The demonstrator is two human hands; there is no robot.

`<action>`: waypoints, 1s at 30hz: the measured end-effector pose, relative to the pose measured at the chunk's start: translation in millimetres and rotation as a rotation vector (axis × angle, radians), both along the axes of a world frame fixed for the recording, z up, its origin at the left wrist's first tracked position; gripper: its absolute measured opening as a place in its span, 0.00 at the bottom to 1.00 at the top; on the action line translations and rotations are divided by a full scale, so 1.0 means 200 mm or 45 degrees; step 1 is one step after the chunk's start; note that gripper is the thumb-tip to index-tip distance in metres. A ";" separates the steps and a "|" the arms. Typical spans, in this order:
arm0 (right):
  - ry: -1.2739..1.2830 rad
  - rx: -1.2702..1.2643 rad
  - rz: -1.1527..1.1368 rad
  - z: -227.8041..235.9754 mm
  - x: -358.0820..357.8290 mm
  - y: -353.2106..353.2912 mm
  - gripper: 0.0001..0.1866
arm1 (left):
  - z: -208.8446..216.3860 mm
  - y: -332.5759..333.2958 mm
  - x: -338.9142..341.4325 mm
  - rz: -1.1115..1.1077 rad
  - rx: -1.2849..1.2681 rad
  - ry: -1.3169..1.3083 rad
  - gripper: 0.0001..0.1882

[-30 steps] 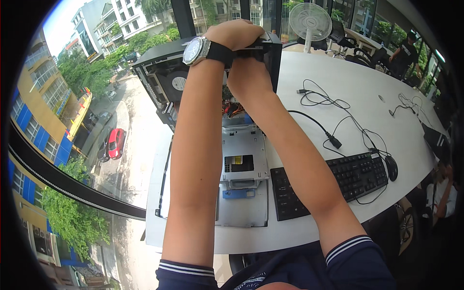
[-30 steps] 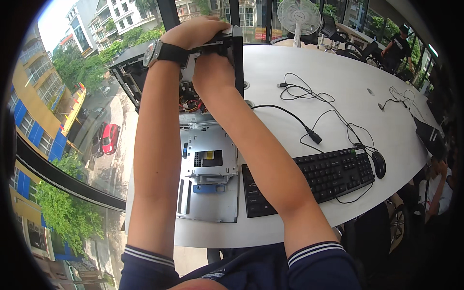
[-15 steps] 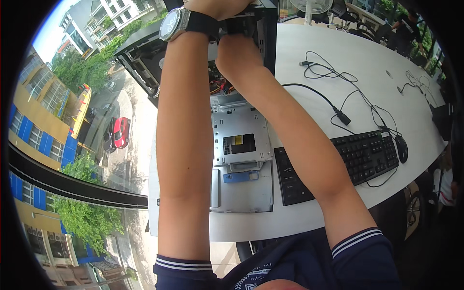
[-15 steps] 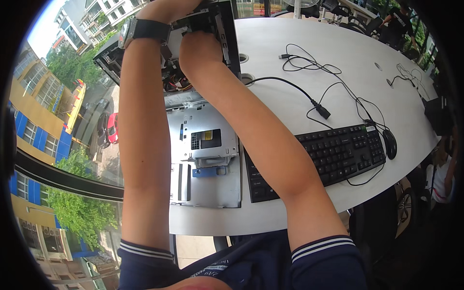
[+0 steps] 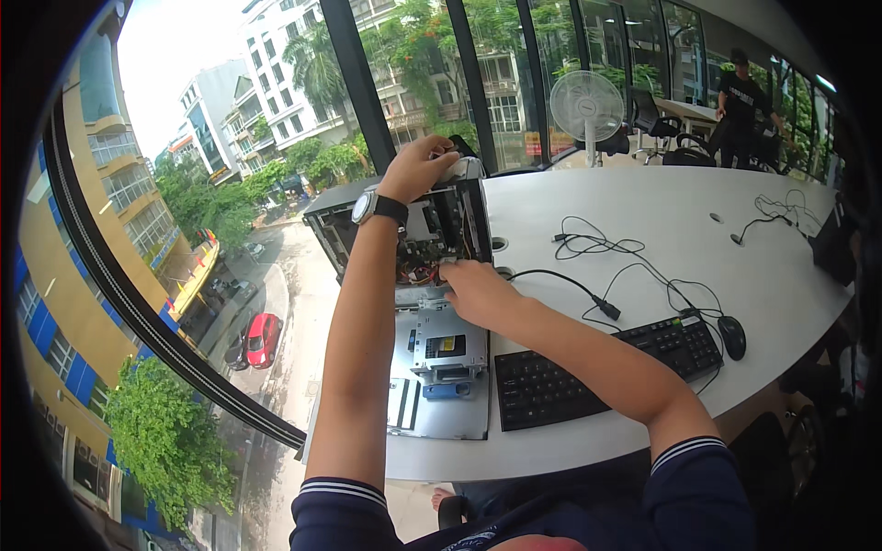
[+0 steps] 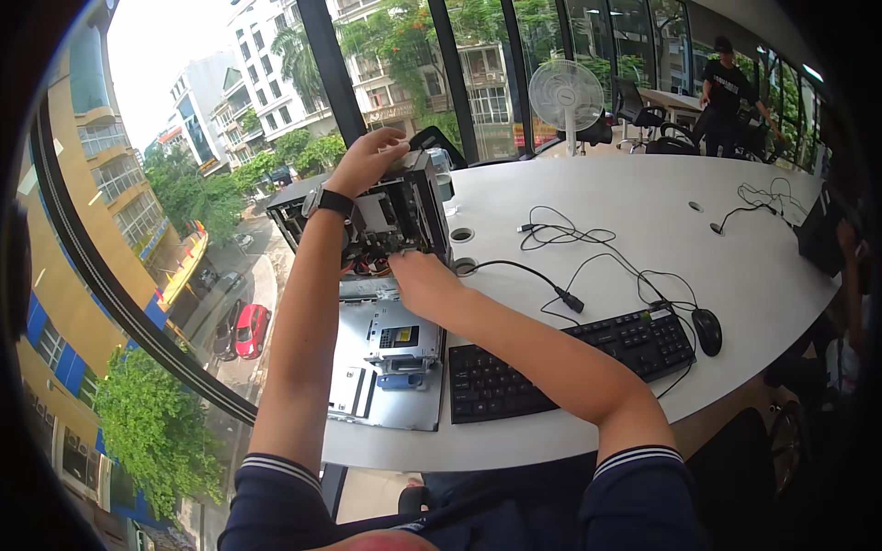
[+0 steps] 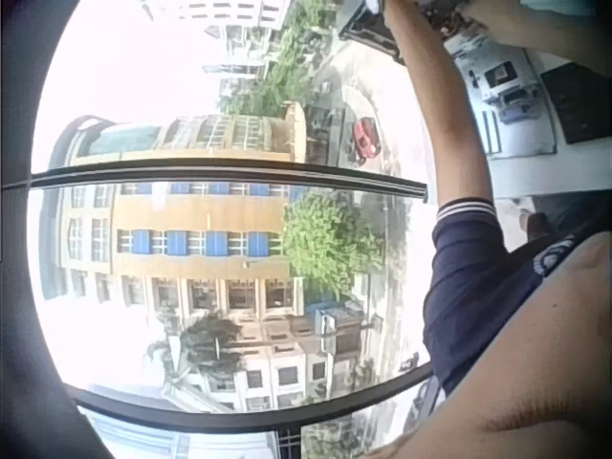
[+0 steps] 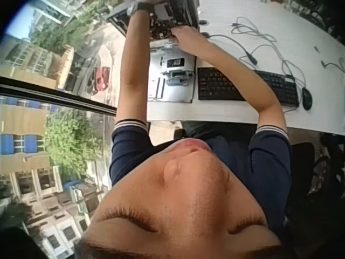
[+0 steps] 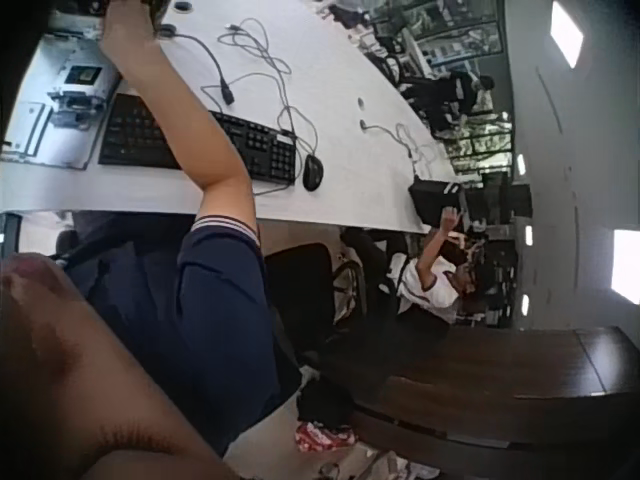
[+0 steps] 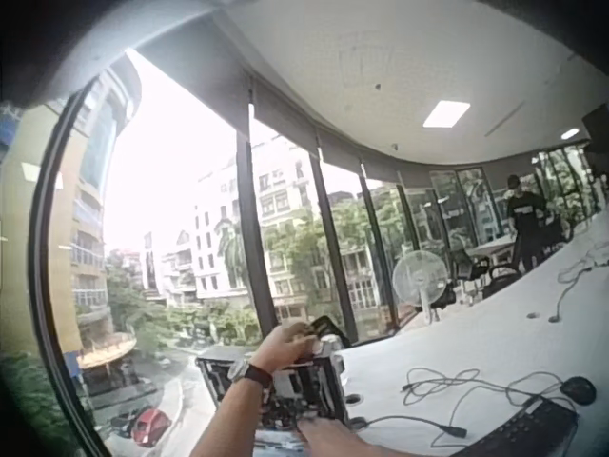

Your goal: The person is assembling a desktop computer by installing internal components and connecting cables.

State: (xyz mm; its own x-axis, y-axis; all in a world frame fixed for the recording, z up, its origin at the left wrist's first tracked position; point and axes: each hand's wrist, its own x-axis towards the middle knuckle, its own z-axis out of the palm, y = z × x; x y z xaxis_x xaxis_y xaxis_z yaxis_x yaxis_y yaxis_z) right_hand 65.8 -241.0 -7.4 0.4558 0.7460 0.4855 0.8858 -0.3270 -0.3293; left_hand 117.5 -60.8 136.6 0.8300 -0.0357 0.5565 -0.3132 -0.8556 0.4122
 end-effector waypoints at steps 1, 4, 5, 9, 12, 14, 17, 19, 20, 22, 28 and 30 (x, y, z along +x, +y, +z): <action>0.011 0.073 0.108 0.00 -0.04 -0.13 0.12 | 0.00 -0.01 -0.06 -0.052 0.029 -0.270 0.18; 0.002 0.203 0.239 0.04 -0.05 -0.58 0.15 | -0.10 -0.01 -0.32 -0.057 0.134 -0.698 0.17; 0.045 0.148 0.118 0.06 -0.04 -0.73 0.15 | -0.17 -0.01 -0.43 -0.044 0.126 -0.638 0.16; 0.046 0.100 -0.172 0.05 0.05 -1.26 0.11 | -0.42 0.07 -0.91 0.020 0.266 -0.325 0.17; 0.007 0.071 -0.377 -0.01 0.11 -1.56 0.08 | -0.57 0.13 -1.20 0.203 0.309 -0.113 0.16; 0.132 0.166 -0.494 -0.07 0.12 -1.70 0.08 | -0.65 0.15 -1.38 0.371 0.240 -0.047 0.16; 0.111 0.218 -0.636 -0.14 0.13 -1.81 0.07 | -0.75 0.16 -1.57 0.589 0.098 -0.098 0.17; 0.144 0.229 -0.694 -0.15 0.15 -1.81 0.07 | -0.77 0.18 -1.63 0.717 0.045 -0.145 0.17; 0.208 0.280 -0.783 -0.14 0.16 -1.79 0.07 | -0.77 0.19 -1.64 0.741 -0.021 -0.170 0.18; 0.163 0.263 -0.739 -0.09 0.20 -1.69 0.07 | -0.76 0.20 -1.60 0.749 -0.017 -0.154 0.19; 0.196 0.108 -0.026 0.07 0.22 -1.12 0.07 | -0.83 0.11 -1.26 0.218 -0.005 0.292 0.44; 0.448 0.045 0.195 0.05 0.21 -0.89 0.07 | -0.89 0.08 -1.15 0.143 0.019 0.513 0.59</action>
State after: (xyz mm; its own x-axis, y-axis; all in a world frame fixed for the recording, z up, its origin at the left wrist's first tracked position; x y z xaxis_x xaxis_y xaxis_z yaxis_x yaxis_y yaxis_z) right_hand 107.0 -419.8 1.8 0.4841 0.8037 0.3458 0.7540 -0.1828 -0.6309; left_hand -111.9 -45.7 -41.5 0.9805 0.0619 0.1864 -0.0336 -0.8822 0.4696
